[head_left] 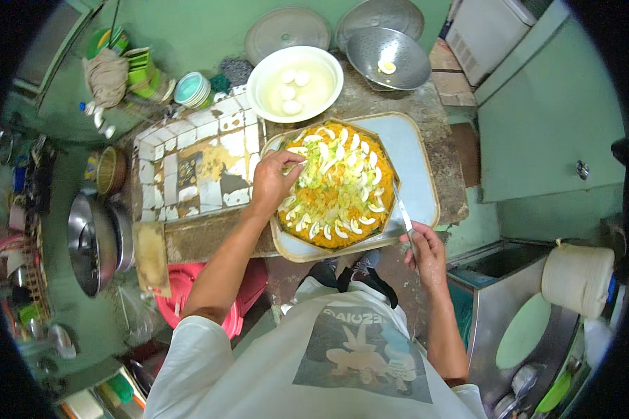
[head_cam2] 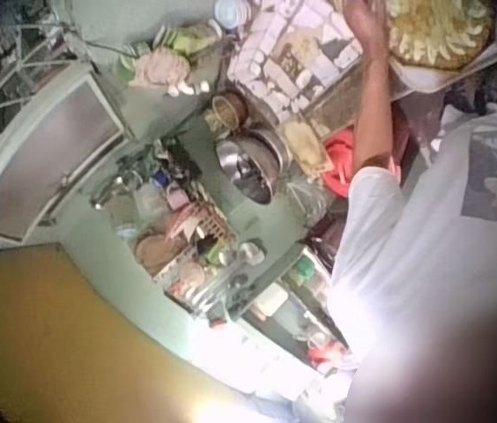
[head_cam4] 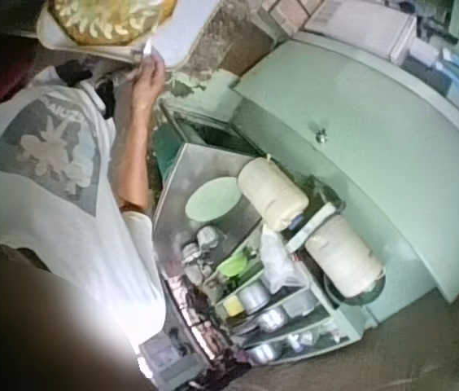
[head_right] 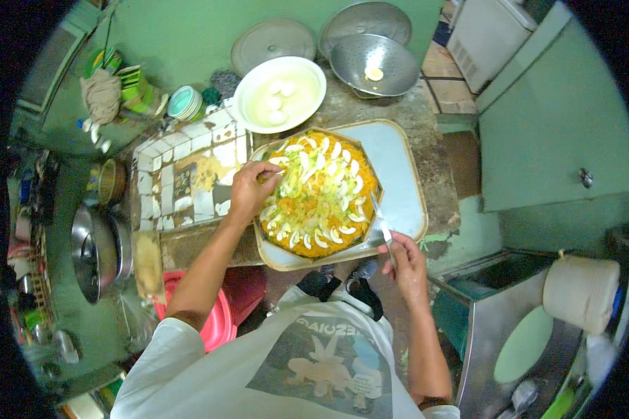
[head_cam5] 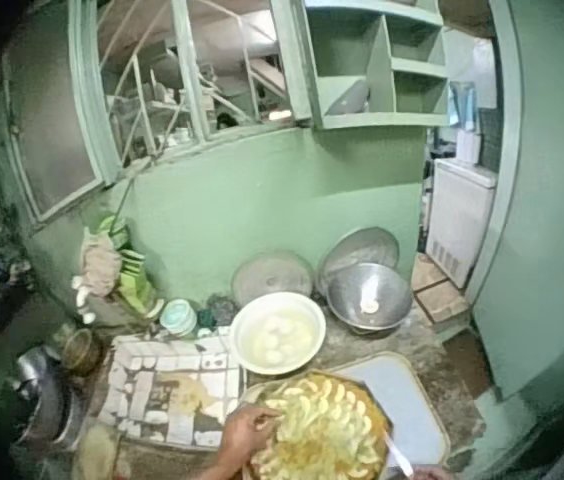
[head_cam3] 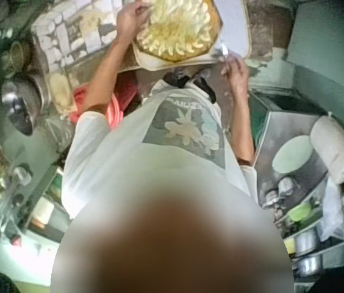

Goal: The person scoops boiled cabbage from a pot and places it on a tray of yellow rice. They then peel hard-boiled eggs and arrange the peeled eggs on top of the rice and cabbage. Finally, they slice the eggs and place the slices decoratively over the dish.

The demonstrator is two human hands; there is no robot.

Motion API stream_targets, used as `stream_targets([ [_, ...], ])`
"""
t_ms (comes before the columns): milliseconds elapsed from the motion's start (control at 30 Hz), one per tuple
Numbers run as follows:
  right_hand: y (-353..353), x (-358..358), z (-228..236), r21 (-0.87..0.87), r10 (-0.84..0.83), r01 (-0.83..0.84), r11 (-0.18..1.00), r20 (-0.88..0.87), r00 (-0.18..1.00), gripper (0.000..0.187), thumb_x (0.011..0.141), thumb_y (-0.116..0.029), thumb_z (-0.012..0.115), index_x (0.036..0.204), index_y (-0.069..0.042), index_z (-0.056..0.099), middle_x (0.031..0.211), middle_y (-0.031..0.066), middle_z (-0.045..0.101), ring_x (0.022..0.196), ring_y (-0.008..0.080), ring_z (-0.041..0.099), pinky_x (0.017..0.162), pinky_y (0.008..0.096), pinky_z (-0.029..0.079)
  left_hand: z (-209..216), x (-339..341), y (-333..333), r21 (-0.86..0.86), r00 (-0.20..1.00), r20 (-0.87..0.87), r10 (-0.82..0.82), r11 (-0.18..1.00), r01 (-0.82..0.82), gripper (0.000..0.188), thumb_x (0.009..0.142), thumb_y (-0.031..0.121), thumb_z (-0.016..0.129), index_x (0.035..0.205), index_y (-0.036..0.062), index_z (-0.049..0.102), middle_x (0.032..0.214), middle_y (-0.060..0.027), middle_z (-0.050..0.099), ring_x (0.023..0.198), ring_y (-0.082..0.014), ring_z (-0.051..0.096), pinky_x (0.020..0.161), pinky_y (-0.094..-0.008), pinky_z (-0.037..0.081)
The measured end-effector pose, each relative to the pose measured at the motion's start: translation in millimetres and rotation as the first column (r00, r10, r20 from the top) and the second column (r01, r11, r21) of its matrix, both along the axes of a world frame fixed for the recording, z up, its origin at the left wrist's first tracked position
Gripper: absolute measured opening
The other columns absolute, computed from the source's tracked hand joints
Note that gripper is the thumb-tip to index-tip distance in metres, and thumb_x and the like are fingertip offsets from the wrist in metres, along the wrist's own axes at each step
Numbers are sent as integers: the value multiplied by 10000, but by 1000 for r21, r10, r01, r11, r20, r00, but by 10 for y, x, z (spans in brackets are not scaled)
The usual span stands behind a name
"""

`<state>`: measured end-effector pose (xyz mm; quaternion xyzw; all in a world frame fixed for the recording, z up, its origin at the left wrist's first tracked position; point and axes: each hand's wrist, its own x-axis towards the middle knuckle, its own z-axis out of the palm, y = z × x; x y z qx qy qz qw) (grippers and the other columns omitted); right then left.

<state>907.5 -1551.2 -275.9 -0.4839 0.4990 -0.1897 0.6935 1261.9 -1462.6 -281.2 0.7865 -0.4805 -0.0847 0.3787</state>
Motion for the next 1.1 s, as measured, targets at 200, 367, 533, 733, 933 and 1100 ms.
stream_targets([
  [200, 333, 52, -7, -10, -205, 205, 979, -57, 977, 292, 1020, -224, 492, 1245, -66, 593, 948, 35, 702, 550, 59, 541, 451, 202, 380, -242, 263, -301, -17, 957, 101, -272, 961, 275, 153, 772, 46, 758, 917, 85, 729, 895, -90, 690, 856, -251, 634, 783, -351, 506],
  [367, 467, 107, -13, -34, -259, 257, 966, -67, 964, 291, 1016, -224, 499, 1241, -61, 587, 948, 52, 687, 540, 78, 549, 439, 204, 388, -324, 427, -502, 107, 838, 236, -493, 870, 482, 171, 765, 61, 753, 925, 116, 735, 928, -55, 680, 943, -266, 609, 883, -384, 481],
  [533, 402, 132, -5, -58, -295, 293, 954, -47, 954, 291, 1014, -214, 502, 1244, -56, 585, 950, 51, 688, 542, 75, 548, 436, 203, 386, 47, 513, -712, 63, 844, 192, -500, 865, 498, 157, 777, 127, 764, 933, 125, 748, 980, -67, 657, 963, -264, 595, 904, -379, 475],
  [733, 54, 117, 66, -74, -313, 313, 947, 6, 950, 285, 1010, -188, 499, 1241, -44, 585, 937, 48, 686, 550, 74, 547, 438, 203, 387, 379, 490, -2137, -166, 825, 84, -559, 808, 565, 219, 831, 181, 691, 1005, 51, 719, 999, -164, 674, 975, -354, 625, 903, -418, 479],
  [933, -360, -144, 139, -108, -352, 352, 930, 17, 936, 278, 1011, -190, 499, 1225, -39, 591, 928, 50, 683, 554, 77, 551, 458, 212, 404, -85, 564, -3729, 245, 833, 212, -511, 853, 461, 349, 829, 137, 662, 1172, 72, 668, 1148, -195, 666, 1085, -373, 623, 958, -436, 478],
  [1100, -537, -551, -9, -52, -383, 381, 923, -36, 923, 292, 1016, -221, 512, 1250, -65, 592, 947, 43, 698, 583, 71, 557, 477, 208, 400, -657, 710, -4429, 546, 847, 180, -499, 767, 336, 438, 811, 135, 724, 1239, 106, 634, 1181, -174, 667, 1115, -339, 632, 952, -424, 486],
])
